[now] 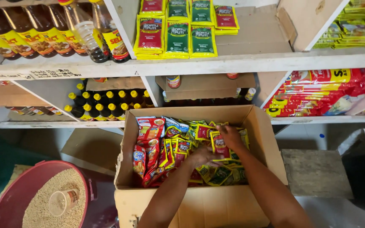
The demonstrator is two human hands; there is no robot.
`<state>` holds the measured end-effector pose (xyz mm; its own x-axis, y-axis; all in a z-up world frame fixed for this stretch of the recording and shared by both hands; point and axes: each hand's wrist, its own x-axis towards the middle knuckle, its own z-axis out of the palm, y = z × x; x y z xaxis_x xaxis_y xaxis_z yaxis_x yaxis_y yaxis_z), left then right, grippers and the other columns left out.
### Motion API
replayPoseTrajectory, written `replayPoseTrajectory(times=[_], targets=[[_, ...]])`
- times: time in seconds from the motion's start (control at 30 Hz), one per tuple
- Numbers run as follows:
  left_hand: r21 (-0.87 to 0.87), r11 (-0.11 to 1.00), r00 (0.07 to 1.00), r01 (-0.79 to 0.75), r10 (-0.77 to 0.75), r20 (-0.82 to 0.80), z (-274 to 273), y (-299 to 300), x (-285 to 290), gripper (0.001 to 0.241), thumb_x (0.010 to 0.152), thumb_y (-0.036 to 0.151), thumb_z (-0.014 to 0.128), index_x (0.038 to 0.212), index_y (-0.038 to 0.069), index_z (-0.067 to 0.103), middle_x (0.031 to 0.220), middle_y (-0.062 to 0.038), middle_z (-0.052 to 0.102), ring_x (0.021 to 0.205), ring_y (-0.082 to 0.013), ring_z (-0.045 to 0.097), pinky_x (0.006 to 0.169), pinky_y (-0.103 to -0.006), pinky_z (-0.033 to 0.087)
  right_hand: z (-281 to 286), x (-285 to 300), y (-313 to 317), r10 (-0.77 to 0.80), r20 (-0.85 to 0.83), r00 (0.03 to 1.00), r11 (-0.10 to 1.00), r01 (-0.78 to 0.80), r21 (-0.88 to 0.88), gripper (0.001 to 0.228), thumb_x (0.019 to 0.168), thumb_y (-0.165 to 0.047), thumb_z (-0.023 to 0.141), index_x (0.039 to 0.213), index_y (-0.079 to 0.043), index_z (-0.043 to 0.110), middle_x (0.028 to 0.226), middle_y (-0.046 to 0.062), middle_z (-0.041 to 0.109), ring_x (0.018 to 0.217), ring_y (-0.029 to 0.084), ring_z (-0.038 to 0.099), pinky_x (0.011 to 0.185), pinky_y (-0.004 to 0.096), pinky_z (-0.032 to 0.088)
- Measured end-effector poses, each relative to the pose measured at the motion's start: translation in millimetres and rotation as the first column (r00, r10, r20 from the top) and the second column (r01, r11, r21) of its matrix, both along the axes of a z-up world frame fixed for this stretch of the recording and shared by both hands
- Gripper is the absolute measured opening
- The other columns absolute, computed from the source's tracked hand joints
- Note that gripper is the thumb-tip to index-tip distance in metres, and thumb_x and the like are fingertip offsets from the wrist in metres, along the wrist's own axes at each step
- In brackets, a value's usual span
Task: Stock spice and condiment packets from a box onto retail display shelves.
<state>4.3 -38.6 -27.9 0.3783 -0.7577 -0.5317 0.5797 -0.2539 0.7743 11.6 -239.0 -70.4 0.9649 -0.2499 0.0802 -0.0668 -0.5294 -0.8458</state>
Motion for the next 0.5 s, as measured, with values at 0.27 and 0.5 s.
replayPoseTrajectory(times=[0.27,0.5], targets=[[0.039,0.936,0.929,-0.351,0.342,0.142,-39,-6,19,0.042,0.096,0.047,0.076,0.098,0.006,0.067,0.069,0.003,0.049,0.06,-0.0116,0.04,0.056,-0.0294,0.041,6,0,15,0.011,-0.125,0.992,0.997,-0.021,-0.075,0.059,0.099,-0.053,0.062,0.084,0.004,0.064,0.07,0.019,0.061,0.064,0.028,0.058,0.066,0.043,0.049],[-0.213,0.82,0.696,-0.531,0.566,0.442,-57,-24,17,0.042,0.105,0.04,0.061,0.092,0.003,0.074,0.072,0.007,0.057,0.069,-0.0051,0.043,0.062,-0.0259,0.044,12,1,17,-0.132,0.051,0.99,0.991,0.133,-0.025,0.057,0.098,-0.055,0.06,0.096,0.001,0.071,0.087,0.022,0.071,0.082,0.036,0.068,0.075,0.044,0.052]])
